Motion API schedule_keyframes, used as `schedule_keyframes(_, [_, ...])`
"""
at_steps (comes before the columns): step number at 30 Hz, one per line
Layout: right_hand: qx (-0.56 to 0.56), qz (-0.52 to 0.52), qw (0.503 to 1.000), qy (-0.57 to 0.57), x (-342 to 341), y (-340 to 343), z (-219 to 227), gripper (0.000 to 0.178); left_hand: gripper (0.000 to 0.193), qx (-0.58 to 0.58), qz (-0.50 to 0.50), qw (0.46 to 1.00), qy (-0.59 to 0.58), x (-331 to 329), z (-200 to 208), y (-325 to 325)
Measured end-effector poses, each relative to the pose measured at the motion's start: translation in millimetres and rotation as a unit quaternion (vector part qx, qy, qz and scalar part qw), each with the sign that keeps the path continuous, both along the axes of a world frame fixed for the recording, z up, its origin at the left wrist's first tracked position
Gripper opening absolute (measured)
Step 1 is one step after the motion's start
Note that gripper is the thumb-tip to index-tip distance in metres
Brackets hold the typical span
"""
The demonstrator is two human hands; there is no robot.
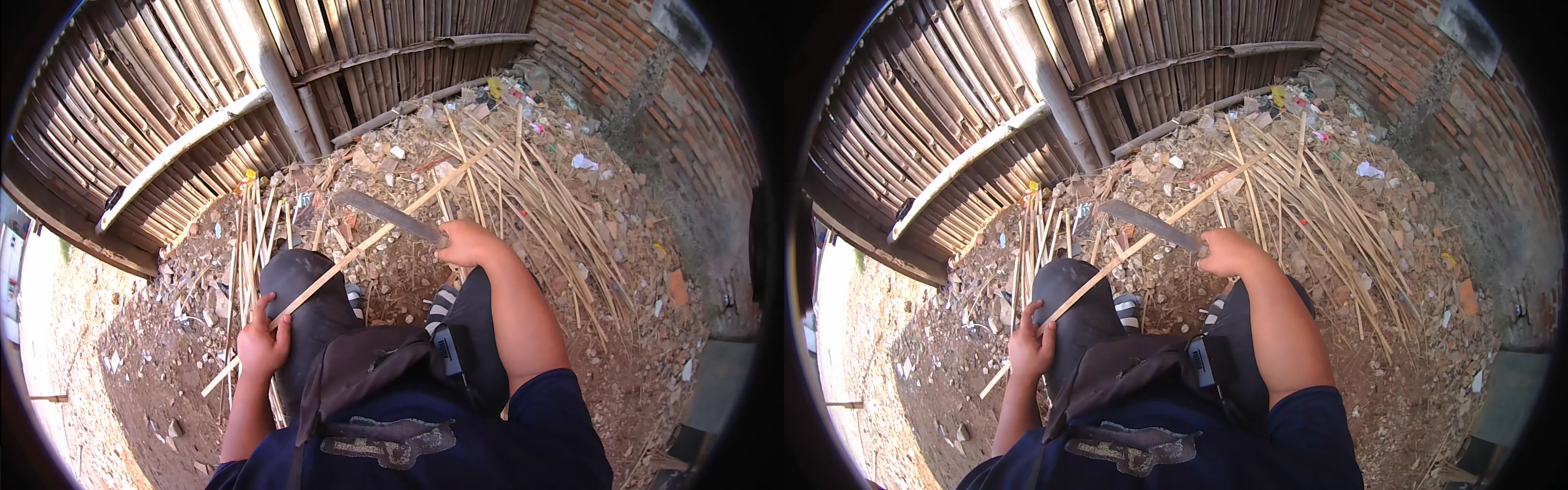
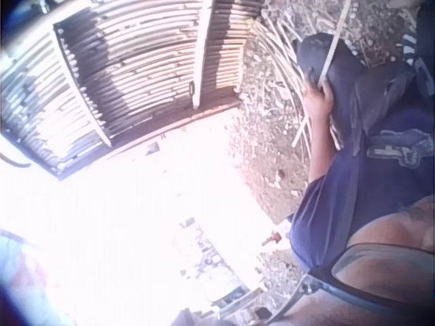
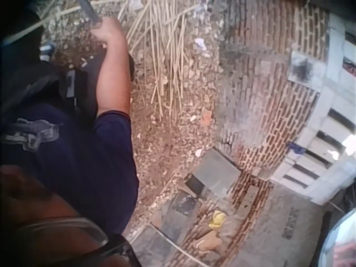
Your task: The person shaves a thin strip of bamboo by hand using a curved blade, holding the strip against their leg protected by a dark cloth while pulling the blade along the wood.
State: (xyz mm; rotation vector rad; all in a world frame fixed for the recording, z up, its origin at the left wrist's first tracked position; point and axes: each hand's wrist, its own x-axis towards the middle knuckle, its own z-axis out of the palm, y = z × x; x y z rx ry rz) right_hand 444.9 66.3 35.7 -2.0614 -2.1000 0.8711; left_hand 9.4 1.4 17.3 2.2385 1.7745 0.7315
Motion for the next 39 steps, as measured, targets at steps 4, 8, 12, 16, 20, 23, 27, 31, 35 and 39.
schedule_keyframes(4, [-0.004,-0.008,1.0,0.006,-2.8,-2.4,1.6,0.045,0.046,-0.004,0.0,1.0,-0.007,0.6,0.8,0.0])
schedule_keyframes(8, [-0.017,-0.01,1.0,0.023,-9.0,-3.7,10.1,0.044,0.046,-0.005,0.005,1.0,-0.007,-1.4,-1.1,-0.9])
schedule_keyframes(12, [-0.001,0.01,1.0,0.018,-6.3,-3.7,3.7,0.045,0.046,-0.001,0.001,1.0,-0.008,-0.1,-1.2,-0.3])
schedule_keyframes(16, [0.001,0.01,1.0,0.021,-6.8,-4.2,4.8,0.043,0.046,-0.008,0.004,1.0,-0.017,-0.1,-1.4,-0.4])
schedule_keyframes(20, [-0.009,0.007,1.0,0.027,-8.2,-4.9,10.1,0.044,0.045,-0.01,0.004,1.0,-0.023,0.8,-0.1,-0.8])
schedule_keyframes(23, [-0.013,0.008,1.0,0.014,-8.0,-5.2,10.3,0.046,0.045,-0.013,0.005,1.0,-0.021,1.2,0.5,-0.7])
schedule_keyframes(27, [0.001,0.018,1.0,0.016,-7.7,-5.9,9.0,0.05,0.046,-0.017,0.006,1.0,-0.018,0.3,-0.2,-0.6])
schedule_keyframes(31, [-0.006,0.016,0.999,0.032,-7.4,-7.0,9.2,0.054,0.046,-0.018,0.005,1.0,-0.017,1.7,0.4,-0.4])
schedule_keyframes(35, [0.006,0.028,0.999,0.031,-4.7,-5.5,0.8,0.057,0.045,-0.016,0.003,1.0,-0.016,1.7,0.8,-1.0])
schedule_keyframes(39, [-0.007,0.029,0.999,0.045,-4.6,-5.4,2.9,0.057,0.045,-0.017,0.001,1.0,-0.011,1.7,-0.9,-0.8])
